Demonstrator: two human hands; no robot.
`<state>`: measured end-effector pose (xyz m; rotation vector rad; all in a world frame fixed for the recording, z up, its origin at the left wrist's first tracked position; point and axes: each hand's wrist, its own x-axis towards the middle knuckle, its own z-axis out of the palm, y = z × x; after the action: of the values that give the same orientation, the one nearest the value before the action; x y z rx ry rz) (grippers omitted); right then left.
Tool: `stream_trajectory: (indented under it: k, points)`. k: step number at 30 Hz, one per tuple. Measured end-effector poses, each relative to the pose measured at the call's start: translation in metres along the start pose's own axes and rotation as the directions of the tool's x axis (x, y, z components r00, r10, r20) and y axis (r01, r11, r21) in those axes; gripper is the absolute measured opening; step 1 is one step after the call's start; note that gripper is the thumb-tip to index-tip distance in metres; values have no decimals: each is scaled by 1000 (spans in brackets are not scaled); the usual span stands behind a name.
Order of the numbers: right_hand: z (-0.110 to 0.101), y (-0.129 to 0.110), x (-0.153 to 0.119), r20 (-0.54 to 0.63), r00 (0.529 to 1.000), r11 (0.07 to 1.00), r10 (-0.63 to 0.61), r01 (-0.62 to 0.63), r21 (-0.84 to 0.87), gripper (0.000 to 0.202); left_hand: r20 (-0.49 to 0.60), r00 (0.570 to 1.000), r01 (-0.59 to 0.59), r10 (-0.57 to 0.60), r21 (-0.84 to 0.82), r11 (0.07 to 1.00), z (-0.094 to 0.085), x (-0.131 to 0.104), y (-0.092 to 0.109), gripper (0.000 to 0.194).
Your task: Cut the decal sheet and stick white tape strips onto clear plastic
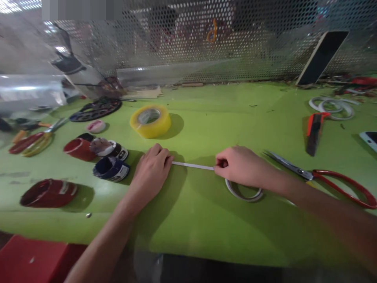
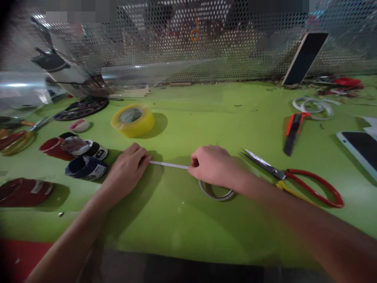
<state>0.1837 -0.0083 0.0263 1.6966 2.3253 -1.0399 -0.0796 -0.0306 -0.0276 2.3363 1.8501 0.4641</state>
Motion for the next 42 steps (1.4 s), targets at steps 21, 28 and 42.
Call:
stream_trajectory:
  k: [21, 28, 42]
  points:
    - [-1, -7, 4, 7, 998, 997, 67, -67, -38, 21, 12, 999, 36, -38, 92, 995, 0, 0, 5, 25]
    - [0, -6, 4, 23, 998, 998, 54, -54, -35, 21, 39, 999, 20, -28, 203, 979, -2, 0, 10, 22]
    - [1, -4, 4, -18, 1000, 999, 25, -25, -26, 22, 20, 999, 22, -27, 229, 973, -3, -2, 10, 22]
